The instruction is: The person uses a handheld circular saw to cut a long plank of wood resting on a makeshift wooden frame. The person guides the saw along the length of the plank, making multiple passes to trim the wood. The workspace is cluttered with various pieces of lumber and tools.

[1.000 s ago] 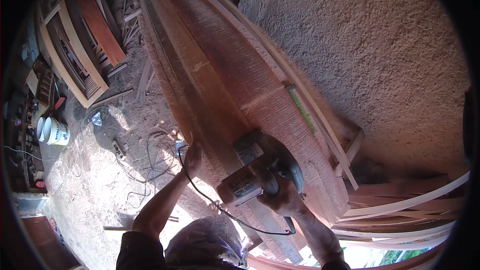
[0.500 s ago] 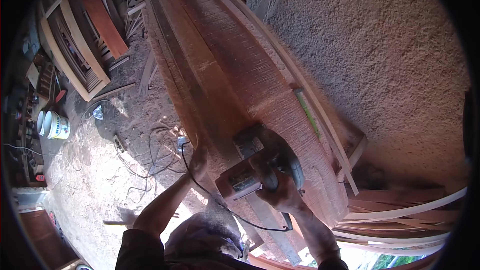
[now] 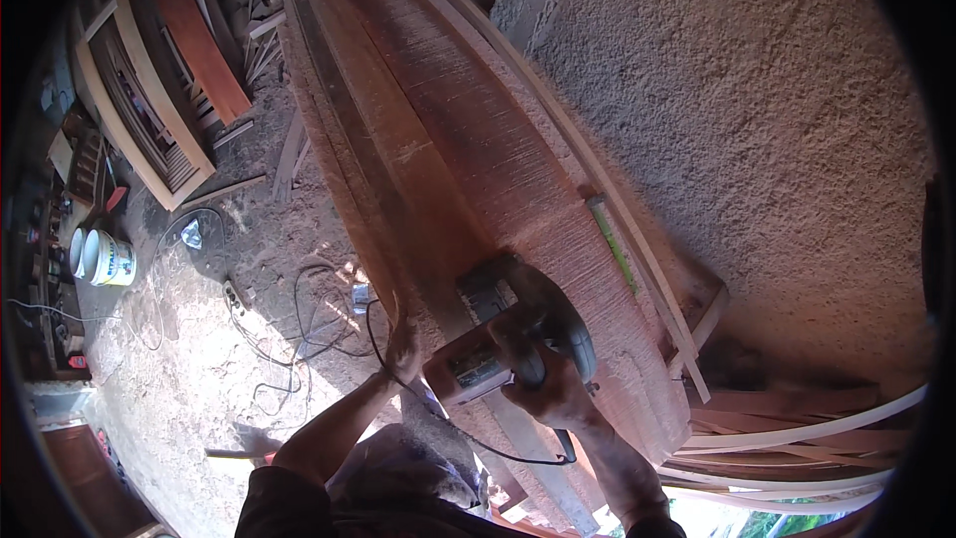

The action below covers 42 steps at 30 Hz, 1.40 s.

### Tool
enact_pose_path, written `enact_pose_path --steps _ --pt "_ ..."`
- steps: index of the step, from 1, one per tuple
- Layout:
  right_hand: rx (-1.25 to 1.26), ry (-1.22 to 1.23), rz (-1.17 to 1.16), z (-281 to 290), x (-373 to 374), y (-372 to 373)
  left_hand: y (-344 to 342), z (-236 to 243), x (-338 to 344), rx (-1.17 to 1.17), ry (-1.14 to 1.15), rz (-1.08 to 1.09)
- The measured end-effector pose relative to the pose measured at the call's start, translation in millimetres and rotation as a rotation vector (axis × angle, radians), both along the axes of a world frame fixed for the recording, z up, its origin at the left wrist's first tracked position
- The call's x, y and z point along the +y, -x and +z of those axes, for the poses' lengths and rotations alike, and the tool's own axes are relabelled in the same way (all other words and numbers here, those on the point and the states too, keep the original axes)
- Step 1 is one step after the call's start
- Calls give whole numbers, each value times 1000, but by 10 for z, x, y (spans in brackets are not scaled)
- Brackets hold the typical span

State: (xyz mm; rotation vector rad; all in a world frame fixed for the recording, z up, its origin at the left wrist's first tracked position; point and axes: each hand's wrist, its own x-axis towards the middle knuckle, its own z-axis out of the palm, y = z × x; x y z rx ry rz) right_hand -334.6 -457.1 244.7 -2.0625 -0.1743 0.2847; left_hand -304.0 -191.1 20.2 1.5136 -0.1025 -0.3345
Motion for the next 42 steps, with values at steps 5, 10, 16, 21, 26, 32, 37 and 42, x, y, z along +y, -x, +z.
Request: enact_pose_path --steps 5,10,16,21,26,32,37,42 --pt "55 -8 -14 45 69 -136 -20 94 -46 91 142 12" --pt "110 -14 -24 29 123 -256 -18 177 -123 194 304 13" --pt "92 -46 -18 21 195 -396 -25 224 -182 350 533 -22" --pt "175 -28 -26 -11 266 -511 -60 229 -214 438 646 -36" --pt "117 -36 -31 83 335 -651 -264 915 -276 187 300 -41" --pt "107 -40 -10 27 400 -808 -299 817 -188 296 258 34" --pt "125 -1 0 71 492 -973 -131 436 -128 251 547 167" --pt "129 -16 -9 57 555 -1093 -5 49 -3 106 280 169"
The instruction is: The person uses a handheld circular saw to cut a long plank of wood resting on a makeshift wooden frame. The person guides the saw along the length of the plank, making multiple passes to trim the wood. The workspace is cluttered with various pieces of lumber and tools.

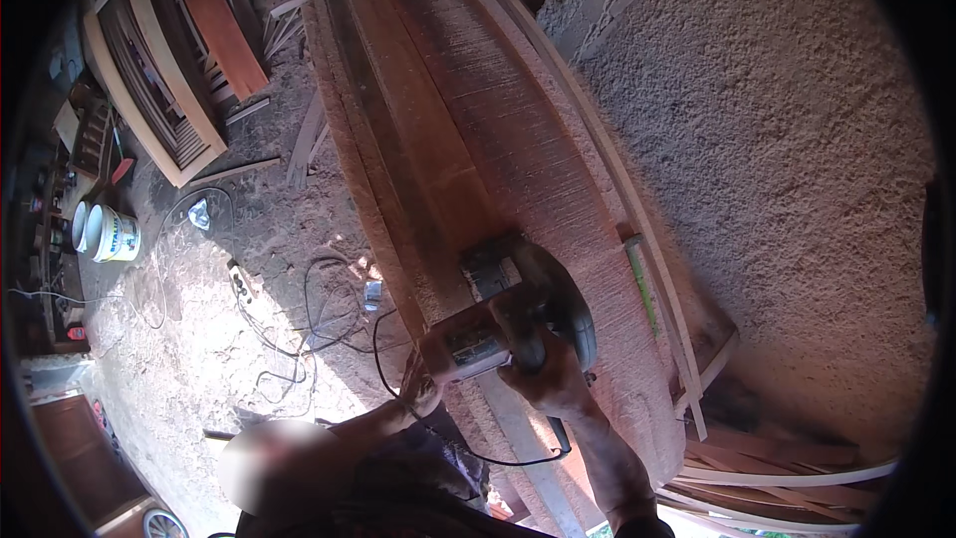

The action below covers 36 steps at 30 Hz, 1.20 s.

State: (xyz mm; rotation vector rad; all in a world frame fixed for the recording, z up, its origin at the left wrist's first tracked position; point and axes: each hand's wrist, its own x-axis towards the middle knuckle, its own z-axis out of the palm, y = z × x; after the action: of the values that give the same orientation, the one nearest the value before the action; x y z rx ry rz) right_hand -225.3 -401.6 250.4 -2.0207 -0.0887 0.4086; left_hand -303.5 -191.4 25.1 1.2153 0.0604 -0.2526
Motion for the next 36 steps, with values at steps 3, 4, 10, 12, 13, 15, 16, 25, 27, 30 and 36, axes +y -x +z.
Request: enact_pose_path --steps 3,4,10,12,13,15,16,25,27,30,36 --pt "10 18 -3 -20 1 -39 111 -259 61 -92 -241 -6" --pt "12 17 -6 -25 13 -72 170 -367 87 -116 -319 -3" --pt "-24 -29 -2 -75 145 -268 214 -524 247 -322 -537 -57" --pt "26 0 -28 -70 137 -308 133 -312 223 -390 -616 -92" --pt "51 5 -50 -82 135 -331 98 -127 213 -394 -682 -106" --pt "48 -7 -58 -91 193 -390 76 -53 267 -393 -798 -141" --pt "19 -13 -52 -85 217 -415 89 -55 278 -390 -836 -168" --pt "50 9 -17 -203 306 -662 153 -189 285 -485 -976 -129" --pt "44 -20 -29 -228 336 -706 172 -221 273 -475 -1001 -147" --pt "32 -40 -32 -262 387 -758 175 -223 304 -470 -1017 -179" --pt "110 -44 -40 -325 356 -752 83 270 1226 -708 -1027 -1182"
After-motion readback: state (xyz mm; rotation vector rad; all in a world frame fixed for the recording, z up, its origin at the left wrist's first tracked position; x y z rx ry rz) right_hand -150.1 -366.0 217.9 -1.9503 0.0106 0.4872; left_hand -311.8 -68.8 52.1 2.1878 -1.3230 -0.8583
